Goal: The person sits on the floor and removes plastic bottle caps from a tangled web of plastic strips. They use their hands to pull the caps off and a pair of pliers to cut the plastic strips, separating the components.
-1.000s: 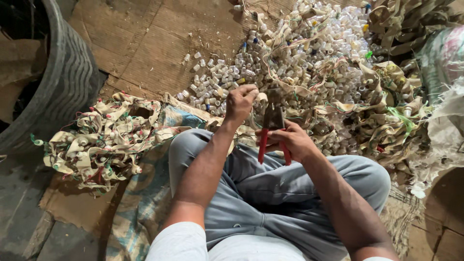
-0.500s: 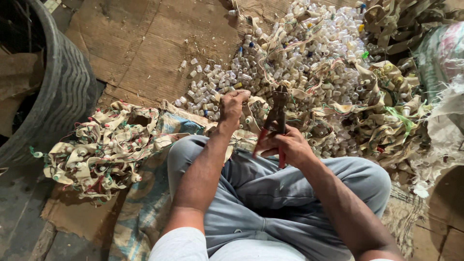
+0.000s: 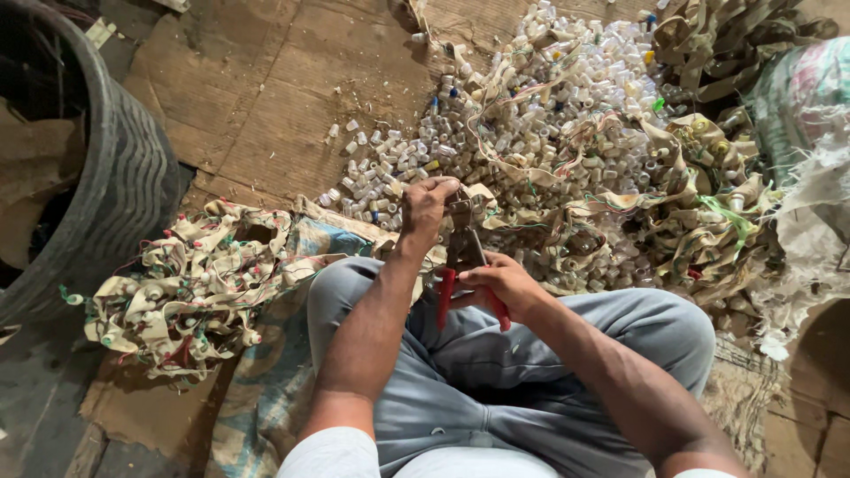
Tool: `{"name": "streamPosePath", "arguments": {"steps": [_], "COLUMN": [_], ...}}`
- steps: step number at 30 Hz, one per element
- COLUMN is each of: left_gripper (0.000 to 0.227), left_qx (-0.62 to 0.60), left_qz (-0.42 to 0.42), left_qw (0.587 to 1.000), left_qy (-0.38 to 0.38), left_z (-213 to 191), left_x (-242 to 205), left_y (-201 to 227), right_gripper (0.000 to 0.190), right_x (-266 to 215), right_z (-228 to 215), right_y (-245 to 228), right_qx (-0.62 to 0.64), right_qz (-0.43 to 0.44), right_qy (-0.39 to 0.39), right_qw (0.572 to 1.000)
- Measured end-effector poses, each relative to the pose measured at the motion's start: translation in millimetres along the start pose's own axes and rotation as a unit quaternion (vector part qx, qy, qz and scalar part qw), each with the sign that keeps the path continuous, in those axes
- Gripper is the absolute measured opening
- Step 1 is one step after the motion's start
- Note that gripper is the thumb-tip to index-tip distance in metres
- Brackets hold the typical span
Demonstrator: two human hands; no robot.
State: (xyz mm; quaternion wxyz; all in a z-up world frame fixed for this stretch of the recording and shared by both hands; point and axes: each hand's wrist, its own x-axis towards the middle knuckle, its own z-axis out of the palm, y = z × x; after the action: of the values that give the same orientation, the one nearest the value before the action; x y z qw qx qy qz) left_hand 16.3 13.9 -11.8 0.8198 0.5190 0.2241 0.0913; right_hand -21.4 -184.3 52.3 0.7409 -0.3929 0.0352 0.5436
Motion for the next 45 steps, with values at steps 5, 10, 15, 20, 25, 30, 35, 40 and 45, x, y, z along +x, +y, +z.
{"name": "streamPosePath", "arguments": {"steps": [5,10,15,20,25,30,35,40,45], "left_gripper": [0.020,0.018,0.016,0.015,0.018,0.026,0.039,0.053,0.056], "left_qx": [0.021,0.107,0.192,0.187,0.109,0.002,-0.102,-0.015,-0.093], "left_qz": [0.042,0.086,0.135,0.147,0.118,0.051,-0.087,-0.159,-0.167], "left_qw": [0.999,0.989,0.971,0.971,0.986,0.999,0.989,0.985,0.981], "left_qy": [-0.014,-0.045,-0.037,-0.022,-0.050,0.009,0.063,-0.059,-0.022], "left_z": [4,10,19,25,17,4,-9,-15,-21], "left_x": [-3,-11,-24,-28,-24,0,17,19,21], "left_y": [2,9,21,23,11,-6,-9,-8,-1], "right_gripper": [0.037,0.034,0.029,0.024,0.037,0.039,0.032,0.040,0.046], "right_x": [2,2,5,12,16,14,3,-4,-12], "right_z": [5,1,0,-3,-2,3,19,29,14], "right_y": [-9,-11,-11,-1,11,11,4,-8,-13], "right_qx": [-0.011,-0.004,0.033,-0.005,-0.036,-0.194,-0.343,-0.458,-0.499], "right_qz": [0.009,0.009,0.005,0.004,0.012,0.018,0.008,0.036,0.020], "right_qy": [0.030,0.057,0.054,0.124,0.157,0.150,0.134,0.152,0.125], "right_qw": [0.999,0.998,0.998,0.992,0.987,0.969,0.930,0.875,0.857]}}
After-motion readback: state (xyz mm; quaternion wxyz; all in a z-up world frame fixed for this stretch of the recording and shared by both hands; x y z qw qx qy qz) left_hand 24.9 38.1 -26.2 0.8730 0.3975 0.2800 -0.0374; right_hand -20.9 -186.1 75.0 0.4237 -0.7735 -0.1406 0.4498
